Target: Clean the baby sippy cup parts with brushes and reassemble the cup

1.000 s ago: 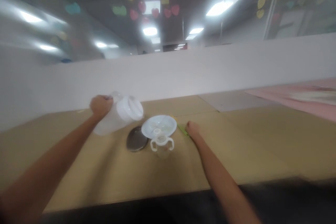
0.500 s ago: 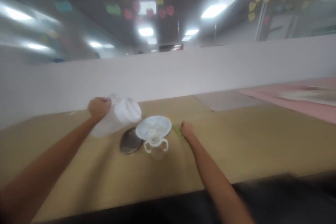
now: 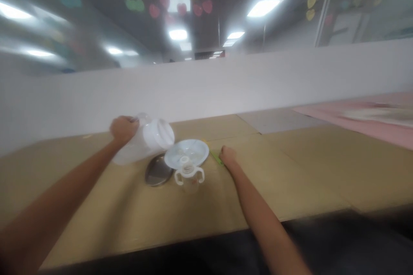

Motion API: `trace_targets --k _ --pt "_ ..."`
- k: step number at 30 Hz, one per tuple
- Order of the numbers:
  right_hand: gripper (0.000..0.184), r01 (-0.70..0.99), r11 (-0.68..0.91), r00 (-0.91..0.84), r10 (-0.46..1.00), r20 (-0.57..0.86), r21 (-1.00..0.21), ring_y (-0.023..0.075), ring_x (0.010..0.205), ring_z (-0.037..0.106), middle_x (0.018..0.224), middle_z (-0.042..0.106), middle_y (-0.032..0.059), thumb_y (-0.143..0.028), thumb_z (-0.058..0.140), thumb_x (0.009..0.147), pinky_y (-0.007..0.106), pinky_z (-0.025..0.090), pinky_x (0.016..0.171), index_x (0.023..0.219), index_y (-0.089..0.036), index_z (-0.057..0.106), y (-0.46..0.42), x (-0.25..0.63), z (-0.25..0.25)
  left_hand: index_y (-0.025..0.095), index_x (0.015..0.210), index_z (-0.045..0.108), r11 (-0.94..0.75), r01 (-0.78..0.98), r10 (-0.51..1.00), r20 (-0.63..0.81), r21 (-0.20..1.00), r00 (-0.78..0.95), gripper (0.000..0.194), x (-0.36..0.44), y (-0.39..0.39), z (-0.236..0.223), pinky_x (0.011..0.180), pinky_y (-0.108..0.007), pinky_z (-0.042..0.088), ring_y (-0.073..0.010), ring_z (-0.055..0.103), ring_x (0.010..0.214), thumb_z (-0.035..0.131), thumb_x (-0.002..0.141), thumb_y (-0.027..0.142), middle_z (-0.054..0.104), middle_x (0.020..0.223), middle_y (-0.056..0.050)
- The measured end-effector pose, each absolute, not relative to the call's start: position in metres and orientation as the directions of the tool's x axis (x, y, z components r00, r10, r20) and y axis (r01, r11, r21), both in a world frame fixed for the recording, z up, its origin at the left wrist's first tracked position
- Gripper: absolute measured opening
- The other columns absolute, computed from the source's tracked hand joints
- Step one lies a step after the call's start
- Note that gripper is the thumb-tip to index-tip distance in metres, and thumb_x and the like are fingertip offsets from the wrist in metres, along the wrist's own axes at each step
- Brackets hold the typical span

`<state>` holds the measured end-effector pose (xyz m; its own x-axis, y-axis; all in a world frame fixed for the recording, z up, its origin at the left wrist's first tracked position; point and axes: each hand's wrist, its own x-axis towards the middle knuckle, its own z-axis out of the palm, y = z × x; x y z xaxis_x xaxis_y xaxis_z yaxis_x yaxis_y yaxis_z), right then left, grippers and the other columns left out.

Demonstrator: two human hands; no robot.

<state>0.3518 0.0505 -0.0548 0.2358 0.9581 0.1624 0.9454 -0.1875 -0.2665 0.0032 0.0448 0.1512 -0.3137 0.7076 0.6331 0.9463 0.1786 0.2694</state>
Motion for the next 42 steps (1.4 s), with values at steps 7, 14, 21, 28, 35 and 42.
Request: trace_targets --k 7,14,21,28,35,42 --pt "0.030 0.946 -0.199 0.245 0.957 0.158 -0.257 0.0218 0.093 0.063 0.100 0.067 0.0132 -0.023 0.038 0.087 0.027 0.042 0.070 0.106 -0.016 0.060 0.051 0.350 -0.054 0.014 0.095 0.070 0.178 0.946 0.739 0.599 0.269 -0.309 0.034 0.003 0.043 0.151 0.064 -0.034 0.045 -0.0309 0.062 0.083 0.049 0.073 0.032 0.068 0.085 -0.016" --pt "0.029 0.948 -0.199 0.242 0.957 0.157 -0.248 0.0213 0.093 0.063 0.100 0.067 0.0127 -0.023 0.039 0.087 0.026 0.042 0.070 0.106 -0.016 0.060 0.050 0.350 -0.054 0.016 0.094 0.071 0.183 0.943 0.722 0.613 0.278 -0.321 0.034 0.005 0.039 0.145 0.065 -0.034 0.045 -0.0312 0.063 0.084 0.049 0.074 0.033 0.069 0.086 -0.016" --pt "0.030 0.947 -0.200 0.244 0.956 0.160 -0.250 0.0207 0.094 0.063 0.102 0.066 0.0129 -0.023 0.038 0.088 0.026 0.041 0.070 0.107 -0.016 0.060 0.050 0.350 -0.054 0.018 0.094 0.071 0.183 0.941 0.714 0.620 0.286 -0.327 0.035 0.003 0.042 0.146 0.062 -0.033 0.044 -0.0314 0.063 0.081 0.050 0.071 0.033 0.069 0.083 -0.015" --pt "0.031 0.948 -0.198 0.242 0.957 0.158 -0.250 0.0212 0.095 0.062 0.101 0.067 0.0126 -0.022 0.037 0.088 0.026 0.042 0.071 0.107 -0.016 0.060 0.050 0.350 -0.054 0.017 0.088 0.071 0.156 0.925 0.702 0.620 0.345 -0.350 0.032 -0.003 0.046 0.142 0.061 -0.034 0.044 -0.0313 0.063 0.079 0.052 0.068 0.033 0.069 0.079 -0.014" --pt "0.030 0.942 -0.198 0.251 0.952 0.177 -0.270 0.0221 0.093 0.063 0.100 0.067 0.0126 -0.022 0.038 0.087 0.028 0.043 0.070 0.105 -0.016 0.061 0.049 0.347 -0.052 0.013 0.072 0.066 0.116 0.784 0.599 0.587 0.610 -0.545 0.033 -0.012 0.044 0.142 0.055 -0.030 0.040 -0.0234 0.059 0.063 0.048 0.072 0.040 0.063 0.066 -0.011" --pt "0.031 0.943 -0.202 0.252 0.952 0.171 -0.265 0.0215 0.092 0.063 0.100 0.067 0.0136 -0.022 0.037 0.088 0.028 0.043 0.071 0.106 -0.016 0.061 0.051 0.349 -0.056 0.013 0.059 0.065 -0.284 0.920 0.631 0.775 0.270 -0.033 0.023 0.035 0.003 0.172 0.050 -0.024 0.033 -0.0168 0.054 0.057 0.049 0.066 0.028 0.055 0.052 -0.002"
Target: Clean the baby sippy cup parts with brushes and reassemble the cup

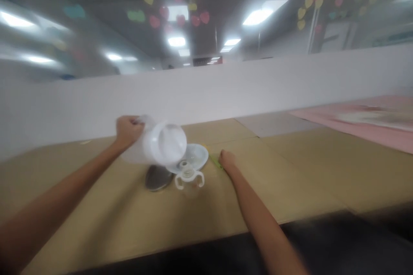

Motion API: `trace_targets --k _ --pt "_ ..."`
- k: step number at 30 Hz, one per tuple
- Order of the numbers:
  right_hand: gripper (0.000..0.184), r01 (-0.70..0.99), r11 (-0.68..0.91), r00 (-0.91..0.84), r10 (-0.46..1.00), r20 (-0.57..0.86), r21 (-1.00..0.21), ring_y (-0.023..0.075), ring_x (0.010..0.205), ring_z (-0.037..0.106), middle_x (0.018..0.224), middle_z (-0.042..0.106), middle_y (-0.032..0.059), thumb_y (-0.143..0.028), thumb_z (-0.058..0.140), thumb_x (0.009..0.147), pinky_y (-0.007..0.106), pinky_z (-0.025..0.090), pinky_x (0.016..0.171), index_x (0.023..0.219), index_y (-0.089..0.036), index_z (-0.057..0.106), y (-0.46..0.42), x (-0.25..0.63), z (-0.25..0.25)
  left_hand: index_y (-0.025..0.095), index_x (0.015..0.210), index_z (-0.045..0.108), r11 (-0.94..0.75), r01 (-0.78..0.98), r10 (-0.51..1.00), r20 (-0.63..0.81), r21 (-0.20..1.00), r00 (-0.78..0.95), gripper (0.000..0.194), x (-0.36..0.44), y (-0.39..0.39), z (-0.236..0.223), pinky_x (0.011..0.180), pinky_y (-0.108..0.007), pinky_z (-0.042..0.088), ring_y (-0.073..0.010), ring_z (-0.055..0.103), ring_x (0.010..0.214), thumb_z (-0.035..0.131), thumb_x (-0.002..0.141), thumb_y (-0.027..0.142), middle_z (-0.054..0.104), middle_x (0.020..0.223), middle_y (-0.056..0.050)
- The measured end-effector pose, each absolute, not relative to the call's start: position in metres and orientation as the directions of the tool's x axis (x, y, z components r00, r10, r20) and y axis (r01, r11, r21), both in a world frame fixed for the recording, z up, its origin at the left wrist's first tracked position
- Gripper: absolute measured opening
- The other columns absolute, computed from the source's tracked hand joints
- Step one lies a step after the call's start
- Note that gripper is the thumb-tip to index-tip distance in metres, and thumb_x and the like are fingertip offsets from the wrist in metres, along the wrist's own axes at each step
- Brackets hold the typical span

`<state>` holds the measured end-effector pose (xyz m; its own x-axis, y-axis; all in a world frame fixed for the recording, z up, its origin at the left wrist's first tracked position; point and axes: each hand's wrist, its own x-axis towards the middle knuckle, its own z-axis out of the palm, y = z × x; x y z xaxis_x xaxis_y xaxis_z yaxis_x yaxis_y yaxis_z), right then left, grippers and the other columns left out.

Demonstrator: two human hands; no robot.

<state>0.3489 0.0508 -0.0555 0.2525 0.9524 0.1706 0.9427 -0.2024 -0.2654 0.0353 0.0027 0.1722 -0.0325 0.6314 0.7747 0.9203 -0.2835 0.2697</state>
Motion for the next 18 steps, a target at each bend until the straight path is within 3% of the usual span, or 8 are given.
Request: trace_targets --k 3,5,11,18 --pt "0.031 0.945 -0.202 0.250 0.953 0.172 -0.257 0.0215 0.092 0.063 0.100 0.067 0.0138 -0.022 0.036 0.088 0.028 0.043 0.071 0.105 -0.016 0.061 0.051 0.349 -0.056 0.014 0.065 0.069 -0.366 0.921 0.633 0.761 0.129 0.145 0.024 0.056 -0.013 0.180 0.057 -0.026 0.038 -0.0192 0.060 0.066 0.048 0.068 0.025 0.063 0.059 -0.004" --pt "0.030 0.947 -0.200 0.248 0.953 0.174 -0.250 0.0216 0.093 0.063 0.100 0.067 0.0134 -0.022 0.036 0.088 0.028 0.043 0.071 0.104 -0.016 0.061 0.051 0.350 -0.057 0.015 0.071 0.072 -0.366 0.926 0.646 0.743 0.096 0.178 0.026 0.063 -0.018 0.182 0.061 -0.027 0.040 -0.0204 0.063 0.072 0.048 0.069 0.024 0.068 0.067 -0.006" --pt "0.030 0.950 -0.198 0.243 0.955 0.172 -0.241 0.0211 0.094 0.063 0.099 0.067 0.0125 -0.022 0.037 0.088 0.027 0.042 0.071 0.104 -0.016 0.061 0.051 0.350 -0.056 0.018 0.088 0.073 -0.247 0.964 0.738 0.664 0.099 0.121 0.030 0.066 -0.021 0.179 0.074 -0.026 0.041 -0.0211 0.063 0.088 0.048 0.073 0.026 0.071 0.084 -0.004" --pt "0.031 0.946 -0.212 0.255 0.954 0.160 -0.245 0.0207 0.094 0.063 0.101 0.066 0.0142 -0.022 0.036 0.089 0.027 0.042 0.072 0.107 -0.015 0.060 0.051 0.350 -0.055 0.014 0.081 0.072 -0.250 0.963 0.726 0.678 0.105 0.115 0.029 0.053 -0.009 0.175 0.066 -0.025 0.039 -0.0193 0.061 0.078 0.048 0.072 0.027 0.068 0.074 -0.004"
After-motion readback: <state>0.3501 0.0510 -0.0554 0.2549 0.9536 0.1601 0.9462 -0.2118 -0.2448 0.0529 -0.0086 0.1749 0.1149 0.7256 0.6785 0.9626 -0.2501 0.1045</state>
